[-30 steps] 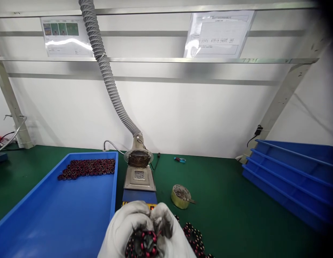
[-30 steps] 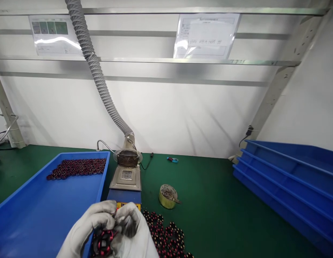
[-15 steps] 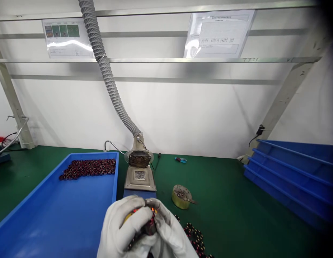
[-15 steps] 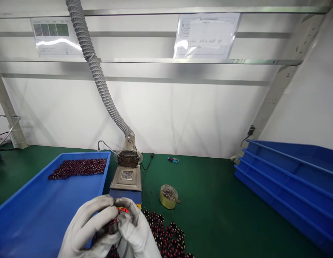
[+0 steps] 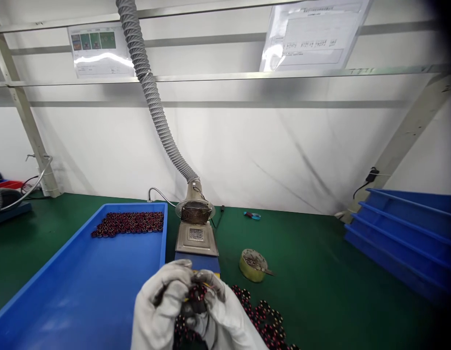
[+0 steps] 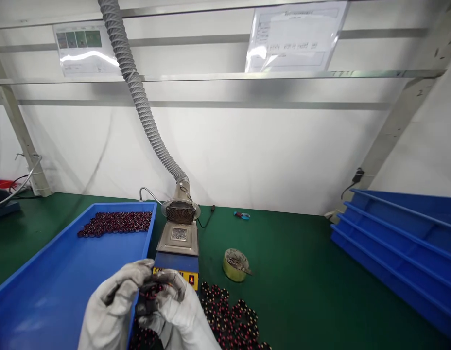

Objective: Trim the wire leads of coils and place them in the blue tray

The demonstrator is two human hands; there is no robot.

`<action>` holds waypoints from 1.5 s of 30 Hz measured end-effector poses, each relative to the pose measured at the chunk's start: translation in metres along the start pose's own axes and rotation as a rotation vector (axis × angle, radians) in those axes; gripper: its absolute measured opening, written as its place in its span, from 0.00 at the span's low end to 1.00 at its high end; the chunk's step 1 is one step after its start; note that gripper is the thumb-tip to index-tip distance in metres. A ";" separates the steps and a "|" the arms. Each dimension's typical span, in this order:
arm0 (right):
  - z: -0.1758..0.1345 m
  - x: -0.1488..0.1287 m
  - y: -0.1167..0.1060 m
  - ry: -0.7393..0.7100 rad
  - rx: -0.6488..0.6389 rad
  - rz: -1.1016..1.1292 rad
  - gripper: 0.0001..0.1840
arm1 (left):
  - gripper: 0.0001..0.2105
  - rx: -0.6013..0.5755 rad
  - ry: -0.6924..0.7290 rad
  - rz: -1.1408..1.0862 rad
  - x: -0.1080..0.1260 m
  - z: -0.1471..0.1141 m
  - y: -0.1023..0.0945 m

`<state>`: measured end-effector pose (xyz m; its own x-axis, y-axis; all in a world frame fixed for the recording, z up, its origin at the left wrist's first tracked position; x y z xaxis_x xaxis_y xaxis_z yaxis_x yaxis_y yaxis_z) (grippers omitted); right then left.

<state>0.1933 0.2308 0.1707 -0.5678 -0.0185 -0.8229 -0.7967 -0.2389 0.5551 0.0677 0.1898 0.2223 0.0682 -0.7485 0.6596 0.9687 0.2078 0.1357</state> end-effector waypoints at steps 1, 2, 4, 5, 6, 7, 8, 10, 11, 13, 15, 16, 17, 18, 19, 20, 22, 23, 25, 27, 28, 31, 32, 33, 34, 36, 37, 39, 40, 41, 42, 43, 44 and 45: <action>-0.003 0.002 0.000 -0.001 0.015 0.018 0.17 | 0.09 0.060 -0.036 -0.045 -0.003 0.000 -0.007; -0.006 0.004 0.000 -0.003 0.036 0.038 0.18 | 0.09 0.098 -0.072 -0.068 -0.006 0.000 -0.013; -0.009 0.009 -0.001 -0.008 0.078 0.084 0.21 | 0.09 0.050 -0.164 -0.014 -0.006 0.001 -0.014; -0.009 0.011 -0.002 -0.007 0.092 0.105 0.21 | 0.10 -0.035 -0.206 0.033 -0.005 0.002 -0.008; -0.008 0.013 -0.002 -0.004 0.097 0.120 0.20 | 0.12 -0.126 -0.218 0.071 -0.001 0.002 -0.001; -0.006 0.015 -0.002 0.001 0.099 0.132 0.20 | 0.11 -0.208 -0.211 0.088 0.003 0.002 0.007; -0.003 0.017 -0.003 0.009 0.102 0.143 0.19 | 0.08 -0.213 -0.192 0.062 0.006 0.004 0.012; 0.002 0.018 -0.004 0.043 0.090 0.145 0.17 | 0.05 -0.113 -0.165 -0.026 0.009 0.006 0.015; 0.005 0.018 -0.004 0.067 0.075 0.137 0.16 | 0.08 -0.037 -0.162 -0.064 0.007 0.006 0.012; 0.007 0.018 -0.005 0.121 0.033 0.130 0.14 | 0.10 0.060 -0.155 -0.121 0.001 0.004 0.005; 0.005 0.018 -0.005 0.150 0.003 0.139 0.14 | 0.09 0.165 -0.164 -0.169 -0.003 0.002 -0.008; 0.004 0.018 -0.006 0.148 0.001 0.149 0.14 | 0.07 0.207 -0.204 -0.168 -0.006 0.001 -0.014; 0.002 0.018 -0.006 0.139 0.002 0.157 0.15 | 0.05 0.232 -0.252 -0.149 -0.007 0.001 -0.019; 0.001 0.017 -0.006 0.122 0.009 0.160 0.15 | 0.05 0.199 -0.308 -0.097 -0.007 0.001 -0.019; 0.000 0.017 -0.006 0.101 0.020 0.158 0.14 | 0.07 0.132 -0.338 -0.041 -0.006 0.002 -0.015; -0.001 0.018 -0.006 0.086 0.030 0.153 0.14 | 0.09 0.038 -0.334 0.004 -0.003 0.004 -0.008; -0.002 0.019 -0.005 0.075 0.051 0.155 0.13 | 0.07 -0.110 -0.229 0.030 0.005 0.007 0.007; -0.002 0.019 -0.004 0.081 0.059 0.170 0.13 | 0.04 -0.126 -0.172 0.009 0.007 0.008 0.012; -0.003 0.019 -0.001 0.107 0.058 0.209 0.12 | 0.03 -0.042 -0.119 -0.051 0.005 0.009 0.010; -0.006 0.017 0.002 0.123 0.047 0.238 0.12 | 0.07 0.079 -0.129 -0.104 -0.002 0.006 0.001; -0.009 0.015 0.003 0.139 0.040 0.250 0.12 | 0.07 0.137 -0.154 -0.128 -0.005 0.005 -0.006; -0.018 0.010 0.004 0.200 0.052 0.307 0.13 | 0.04 0.282 -0.283 -0.100 -0.011 -0.001 -0.023; -0.021 0.009 0.004 0.212 0.067 0.329 0.13 | 0.04 0.272 -0.310 -0.041 -0.009 -0.002 -0.024; -0.023 0.008 0.004 0.216 0.082 0.345 0.12 | 0.08 0.213 -0.310 0.046 -0.005 -0.001 -0.020; -0.024 0.006 0.004 0.207 0.096 0.353 0.12 | 0.15 0.108 -0.272 0.153 0.001 0.001 -0.013; -0.025 0.002 0.004 0.153 0.117 0.365 0.12 | 0.26 -0.122 -0.115 0.325 0.016 0.003 0.008; -0.025 0.000 0.004 0.122 0.123 0.369 0.11 | 0.27 -0.198 -0.042 0.369 0.022 0.003 0.017; -0.025 -0.004 0.004 0.071 0.139 0.373 0.08 | 0.23 -0.247 0.083 0.370 0.032 0.005 0.026; -0.025 -0.004 0.003 0.056 0.155 0.374 0.06 | 0.19 -0.244 0.107 0.348 0.033 0.006 0.027; -0.025 -0.004 0.003 0.052 0.170 0.374 0.05 | 0.16 -0.237 0.127 0.322 0.033 0.007 0.027; -0.025 -0.003 0.002 0.053 0.185 0.373 0.04 | 0.13 -0.240 0.141 0.301 0.032 0.007 0.026; -0.025 -0.001 0.001 0.056 0.197 0.372 0.04 | 0.12 -0.241 0.156 0.279 0.030 0.007 0.024; -0.026 0.002 0.000 0.066 0.202 0.371 0.04 | 0.10 -0.244 0.167 0.262 0.027 0.007 0.021; -0.026 0.004 0.000 0.081 0.197 0.373 0.06 | 0.09 -0.252 0.175 0.248 0.024 0.007 0.019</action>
<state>0.1962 0.2052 0.1641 -0.8127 -0.1469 -0.5639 -0.5686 -0.0116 0.8225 0.0863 0.1799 0.2460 0.3265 -0.7952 0.5109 0.9443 0.2515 -0.2120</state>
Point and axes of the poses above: each hand's wrist, its own z-axis towards the middle knuckle, its own y-axis out of the palm, x = y × z, the point moved 6 cm from there along z, towards the middle knuckle, and after that the axes turned 8 degrees about x, right-handed, at the moved point
